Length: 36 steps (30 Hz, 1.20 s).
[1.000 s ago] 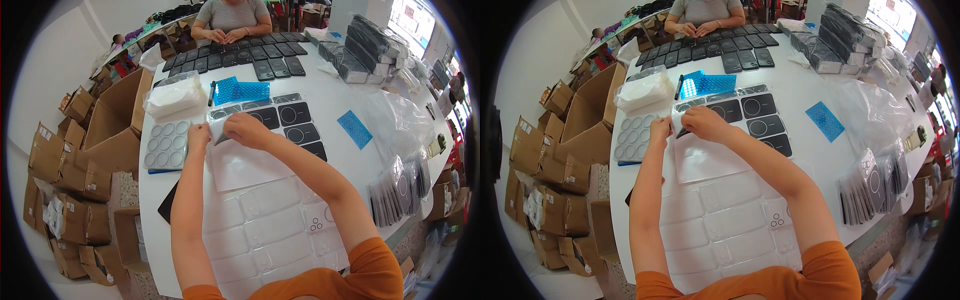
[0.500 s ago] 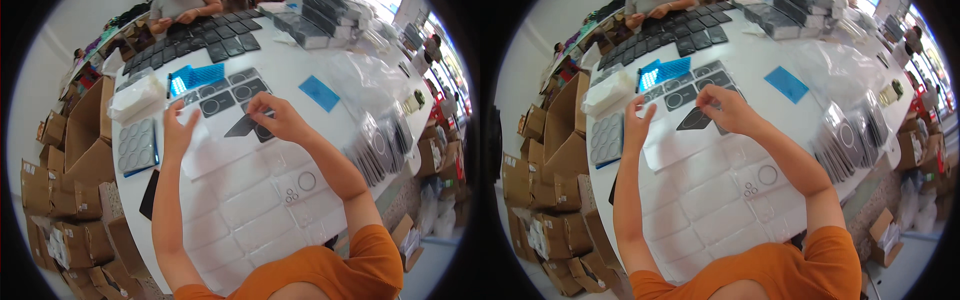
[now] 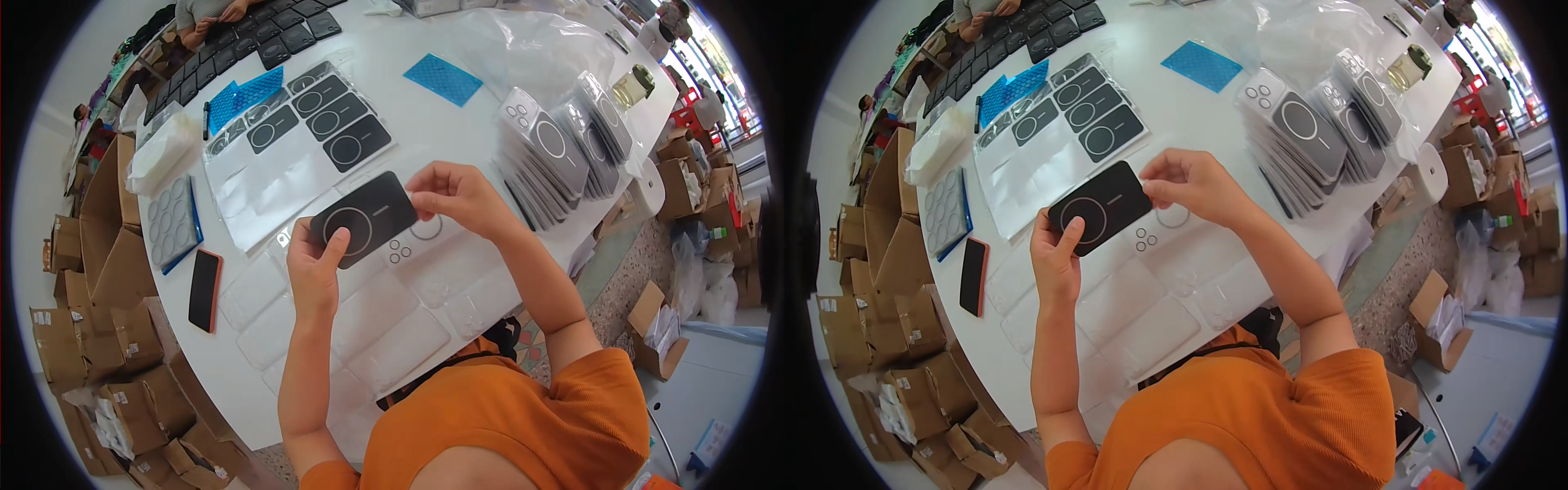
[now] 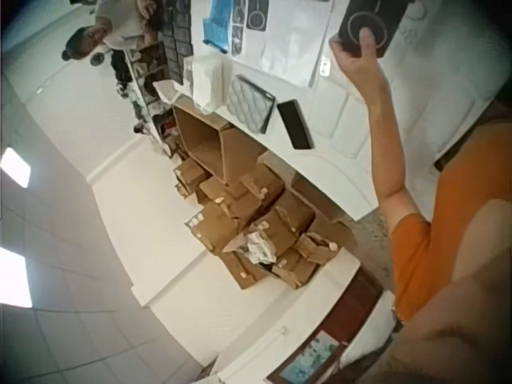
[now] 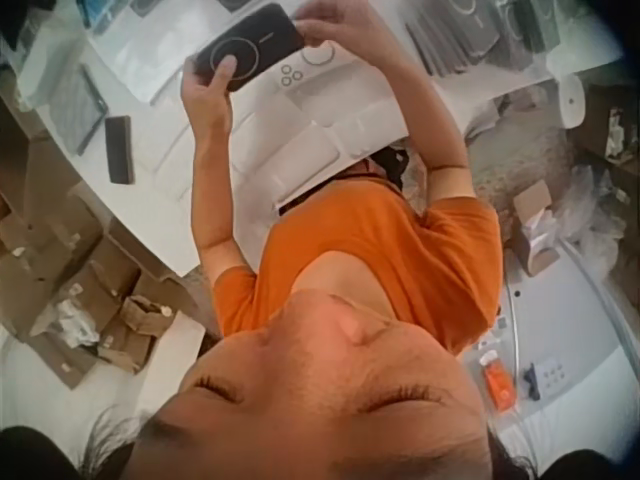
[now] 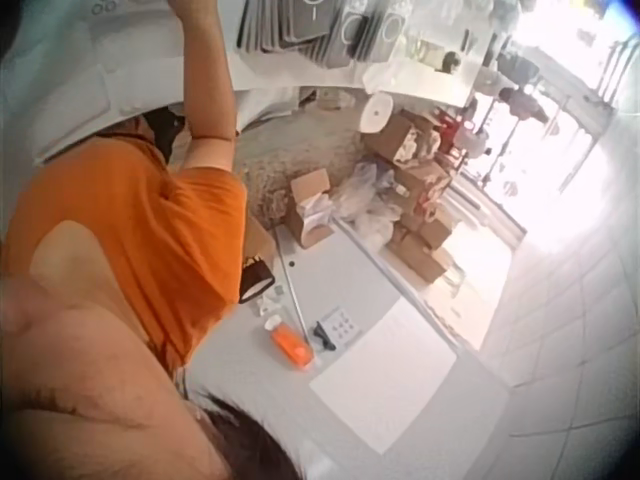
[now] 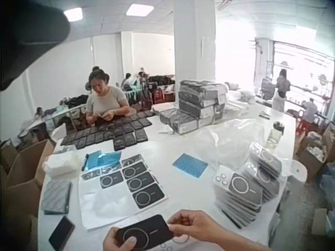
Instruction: The person peels magnetic cards from a sheet, inserts them into clear phone cases by hand, and stacks the cases. The person then removes circular ring stickers from a sheet and applies them to phone cases.
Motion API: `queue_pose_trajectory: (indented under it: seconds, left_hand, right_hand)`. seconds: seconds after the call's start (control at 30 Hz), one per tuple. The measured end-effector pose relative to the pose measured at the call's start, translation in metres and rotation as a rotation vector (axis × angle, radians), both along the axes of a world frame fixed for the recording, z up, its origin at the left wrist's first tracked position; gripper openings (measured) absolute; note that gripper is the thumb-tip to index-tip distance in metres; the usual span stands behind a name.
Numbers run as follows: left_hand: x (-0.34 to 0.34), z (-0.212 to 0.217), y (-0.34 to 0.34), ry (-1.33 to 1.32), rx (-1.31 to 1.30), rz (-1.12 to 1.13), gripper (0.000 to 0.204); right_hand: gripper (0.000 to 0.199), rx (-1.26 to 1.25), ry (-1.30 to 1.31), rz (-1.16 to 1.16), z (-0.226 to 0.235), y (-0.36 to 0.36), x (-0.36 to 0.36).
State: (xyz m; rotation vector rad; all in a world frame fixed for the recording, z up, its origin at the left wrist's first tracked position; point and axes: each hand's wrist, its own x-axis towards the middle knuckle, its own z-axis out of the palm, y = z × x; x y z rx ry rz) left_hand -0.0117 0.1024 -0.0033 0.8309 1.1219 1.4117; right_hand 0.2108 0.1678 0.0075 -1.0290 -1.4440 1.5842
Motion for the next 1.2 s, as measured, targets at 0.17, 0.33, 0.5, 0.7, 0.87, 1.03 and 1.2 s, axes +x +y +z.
queue_pose_trajectory:
  seconds: [0.17, 0.33, 0.5, 0.7, 0.87, 1.03, 1.2]
  left_hand:
    - [0.021, -0.011, -0.014, -0.010, -0.035, -0.042, 0.030]
    - [0.036, -0.033, -0.010, 0.882, 0.250, -0.114, 0.062]
    - [0.052, -0.053, -0.003, 1.277, 0.331, -0.192, 0.074]
    - [0.046, -0.061, -0.003, 1.290, 0.322, -0.194, 0.076]
    - [0.043, -0.068, -0.002, 1.235, 0.328, -0.202, 0.079]
    - [0.044, -0.068, -0.003, 1.228, 0.266, -0.200, 0.081]
    - [0.043, -0.065, -0.002, 1.231, 0.238, -0.200, 0.083]
  right_hand:
    - [0.014, -0.055, -0.015, -0.024, -0.007, -0.018, 0.028]
    - [0.012, -0.154, 0.175, -0.323, -0.036, -0.010, 0.058]
    - [0.010, -0.224, 0.132, -0.352, -0.051, -0.015, 0.066]
    - [0.008, -0.174, -0.119, -0.323, -0.054, -0.012, 0.071]
    - [0.006, -0.132, -0.180, -0.275, -0.049, -0.007, 0.071]
    - [0.006, -0.174, -0.185, -0.257, -0.048, -0.002, 0.067]
    - [0.007, -0.188, -0.193, -0.236, -0.047, 0.001, 0.061]
